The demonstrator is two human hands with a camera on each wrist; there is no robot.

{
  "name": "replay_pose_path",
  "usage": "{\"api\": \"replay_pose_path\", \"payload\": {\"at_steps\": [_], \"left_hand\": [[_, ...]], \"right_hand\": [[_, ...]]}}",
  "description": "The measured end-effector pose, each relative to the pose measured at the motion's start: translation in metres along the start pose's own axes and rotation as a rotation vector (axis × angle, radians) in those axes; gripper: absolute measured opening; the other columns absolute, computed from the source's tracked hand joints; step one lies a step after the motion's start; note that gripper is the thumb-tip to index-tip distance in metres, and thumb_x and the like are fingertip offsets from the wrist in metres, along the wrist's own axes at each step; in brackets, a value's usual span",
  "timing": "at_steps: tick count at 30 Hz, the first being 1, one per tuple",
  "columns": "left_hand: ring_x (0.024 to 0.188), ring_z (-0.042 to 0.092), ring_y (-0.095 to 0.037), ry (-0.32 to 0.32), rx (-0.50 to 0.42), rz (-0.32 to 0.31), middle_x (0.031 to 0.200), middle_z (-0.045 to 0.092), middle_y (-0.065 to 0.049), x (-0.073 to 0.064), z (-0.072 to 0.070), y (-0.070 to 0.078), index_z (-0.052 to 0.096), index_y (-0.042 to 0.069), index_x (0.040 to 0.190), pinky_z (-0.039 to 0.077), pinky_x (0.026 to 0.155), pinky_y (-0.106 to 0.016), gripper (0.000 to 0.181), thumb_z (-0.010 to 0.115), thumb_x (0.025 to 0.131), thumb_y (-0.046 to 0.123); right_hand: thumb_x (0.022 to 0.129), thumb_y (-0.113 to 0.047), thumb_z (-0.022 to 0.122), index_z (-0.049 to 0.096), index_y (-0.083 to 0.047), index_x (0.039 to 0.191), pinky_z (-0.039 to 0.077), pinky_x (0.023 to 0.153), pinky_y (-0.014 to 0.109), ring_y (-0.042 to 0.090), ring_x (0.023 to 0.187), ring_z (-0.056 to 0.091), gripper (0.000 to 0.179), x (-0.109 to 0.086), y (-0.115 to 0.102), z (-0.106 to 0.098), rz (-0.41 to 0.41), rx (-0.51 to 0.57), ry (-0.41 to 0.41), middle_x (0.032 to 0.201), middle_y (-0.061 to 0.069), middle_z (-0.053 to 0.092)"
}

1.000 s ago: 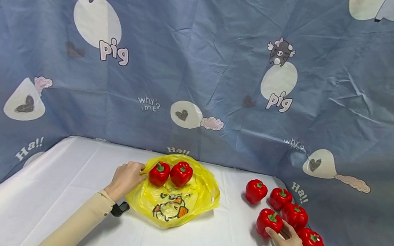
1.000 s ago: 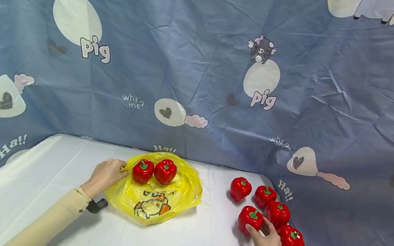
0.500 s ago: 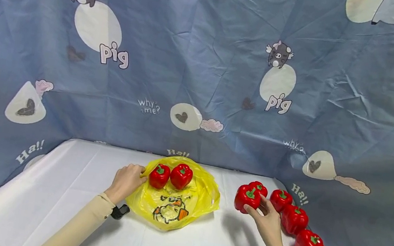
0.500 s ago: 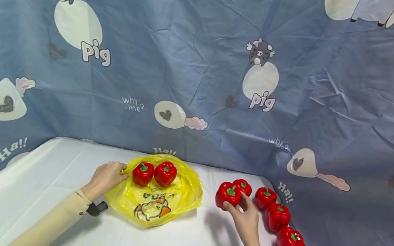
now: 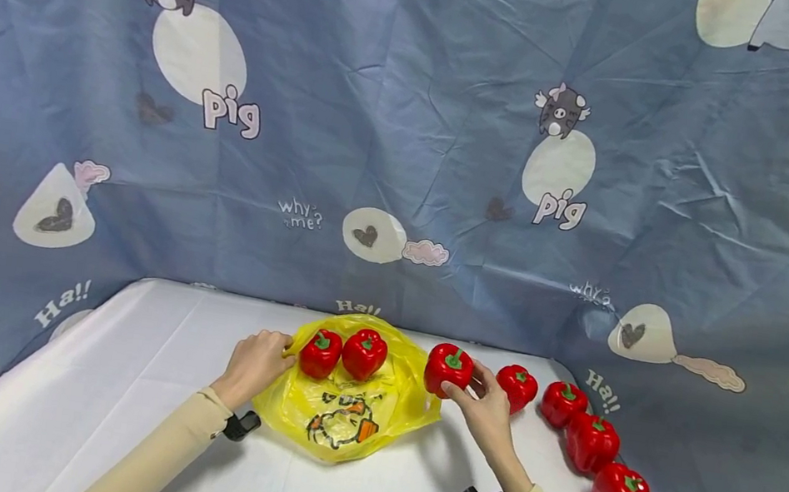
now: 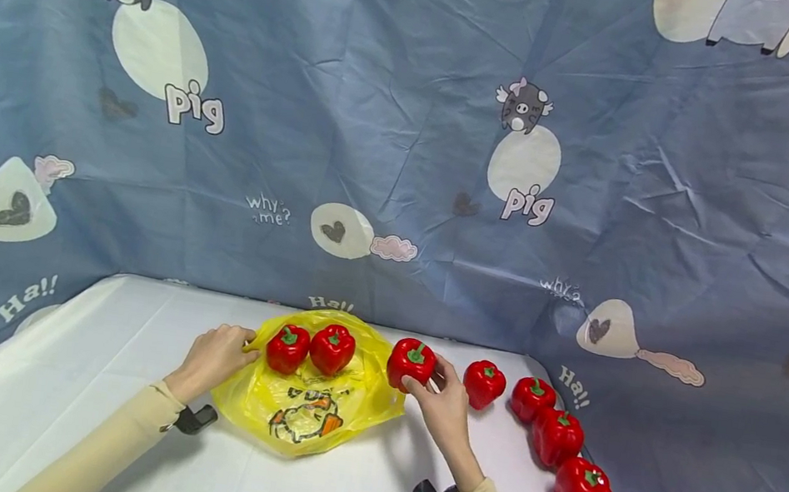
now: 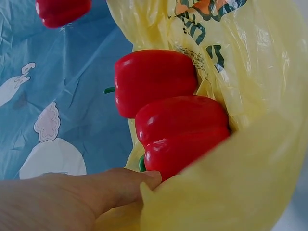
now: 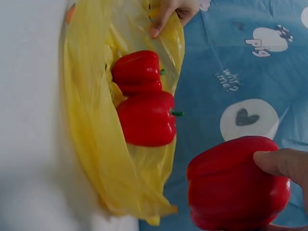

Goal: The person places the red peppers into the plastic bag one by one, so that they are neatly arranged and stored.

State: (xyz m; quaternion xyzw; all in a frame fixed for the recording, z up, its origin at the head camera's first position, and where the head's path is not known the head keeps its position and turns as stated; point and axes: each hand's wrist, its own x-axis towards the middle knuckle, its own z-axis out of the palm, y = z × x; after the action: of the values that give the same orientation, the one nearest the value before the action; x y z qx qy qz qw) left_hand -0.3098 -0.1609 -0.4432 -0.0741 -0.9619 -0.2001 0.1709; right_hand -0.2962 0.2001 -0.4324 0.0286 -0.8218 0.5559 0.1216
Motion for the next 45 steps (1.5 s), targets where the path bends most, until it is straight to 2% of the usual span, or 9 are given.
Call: {"api": "replay_pose_path", "payload": {"at_steps": [7, 12, 21, 26, 32, 36, 41, 45], "left_hand": [[0.051, 0.041, -0.014, 0.001, -0.007, 0.003, 0.061, 0.054, -0.003, -0.001, 0.000, 0.001, 0.064, 0.007, 0.075, 0.031, 0.045, -0.027, 0.015, 0.074, 0.083, 0.014], [0.050, 0.041, -0.014, -0.013, -0.015, -0.006, 0.060, 0.052, -0.003, 0.000, 0.000, 0.003, 0.063, 0.007, 0.075, 0.030, 0.046, -0.027, 0.015, 0.073, 0.084, 0.013], [0.050, 0.044, -0.013, -0.004, 0.003, 0.009, 0.065, 0.061, -0.005, -0.001, 0.000, 0.005, 0.068, 0.006, 0.080, 0.033, 0.045, -0.027, 0.011, 0.074, 0.083, 0.014], [0.050, 0.043, -0.014, 0.000, -0.002, 0.010, 0.065, 0.060, -0.005, -0.001, 0.000, 0.005, 0.067, 0.006, 0.078, 0.033, 0.045, -0.027, 0.011, 0.074, 0.083, 0.013], [0.049, 0.039, -0.013, -0.007, -0.009, 0.011, 0.059, 0.053, -0.003, -0.002, 0.001, 0.005, 0.062, 0.008, 0.072, 0.029, 0.045, -0.026, 0.017, 0.073, 0.083, 0.013], [0.049, 0.039, -0.013, -0.012, -0.014, 0.007, 0.059, 0.051, -0.003, -0.002, 0.002, 0.004, 0.061, 0.008, 0.071, 0.029, 0.045, -0.026, 0.018, 0.073, 0.084, 0.013], [0.050, 0.041, -0.014, -0.012, -0.011, 0.001, 0.061, 0.055, -0.003, -0.001, 0.001, 0.004, 0.063, 0.008, 0.074, 0.031, 0.045, -0.027, 0.014, 0.073, 0.083, 0.013], [0.050, 0.040, -0.014, -0.014, -0.006, 0.000, 0.060, 0.052, -0.002, -0.001, 0.001, 0.004, 0.061, 0.008, 0.072, 0.030, 0.046, -0.027, 0.018, 0.073, 0.084, 0.014]], "right_hand": [[0.079, -0.025, 0.079, 0.052, -0.004, 0.133, 0.048, 0.096, 0.043, 0.035, 0.122, 0.056, 0.064, 0.007, -0.002, 0.030, -0.015, 0.040, -0.028, 0.133, 0.017, 0.057], [0.079, -0.025, 0.079, 0.051, -0.002, 0.133, 0.049, 0.095, 0.044, 0.036, 0.119, 0.058, 0.065, 0.011, 0.006, 0.050, -0.008, 0.030, -0.054, 0.131, 0.019, 0.058], [0.078, -0.018, 0.079, 0.048, 0.006, 0.133, 0.049, 0.094, 0.043, 0.039, 0.118, 0.058, 0.068, 0.018, 0.028, 0.072, 0.007, -0.008, -0.064, 0.130, 0.026, 0.055], [0.079, -0.020, 0.079, 0.046, 0.005, 0.134, 0.048, 0.096, 0.044, 0.039, 0.119, 0.057, 0.069, 0.021, 0.037, 0.080, 0.036, -0.025, -0.062, 0.131, 0.026, 0.055], [0.081, -0.020, 0.078, 0.044, 0.006, 0.134, 0.047, 0.097, 0.045, 0.041, 0.122, 0.054, 0.068, 0.021, 0.043, 0.086, 0.023, -0.021, -0.087, 0.134, 0.027, 0.052], [0.081, -0.022, 0.078, 0.045, 0.005, 0.135, 0.046, 0.098, 0.045, 0.040, 0.123, 0.054, 0.069, 0.020, 0.044, 0.087, 0.018, -0.030, -0.092, 0.135, 0.026, 0.052], [0.080, -0.024, 0.079, 0.045, 0.006, 0.135, 0.046, 0.098, 0.044, 0.039, 0.123, 0.054, 0.071, 0.020, 0.044, 0.086, 0.004, -0.048, -0.106, 0.135, 0.026, 0.052], [0.079, -0.023, 0.080, 0.045, 0.007, 0.136, 0.047, 0.098, 0.042, 0.038, 0.123, 0.055, 0.074, 0.020, 0.045, 0.084, -0.006, -0.059, -0.118, 0.135, 0.026, 0.053]]}}
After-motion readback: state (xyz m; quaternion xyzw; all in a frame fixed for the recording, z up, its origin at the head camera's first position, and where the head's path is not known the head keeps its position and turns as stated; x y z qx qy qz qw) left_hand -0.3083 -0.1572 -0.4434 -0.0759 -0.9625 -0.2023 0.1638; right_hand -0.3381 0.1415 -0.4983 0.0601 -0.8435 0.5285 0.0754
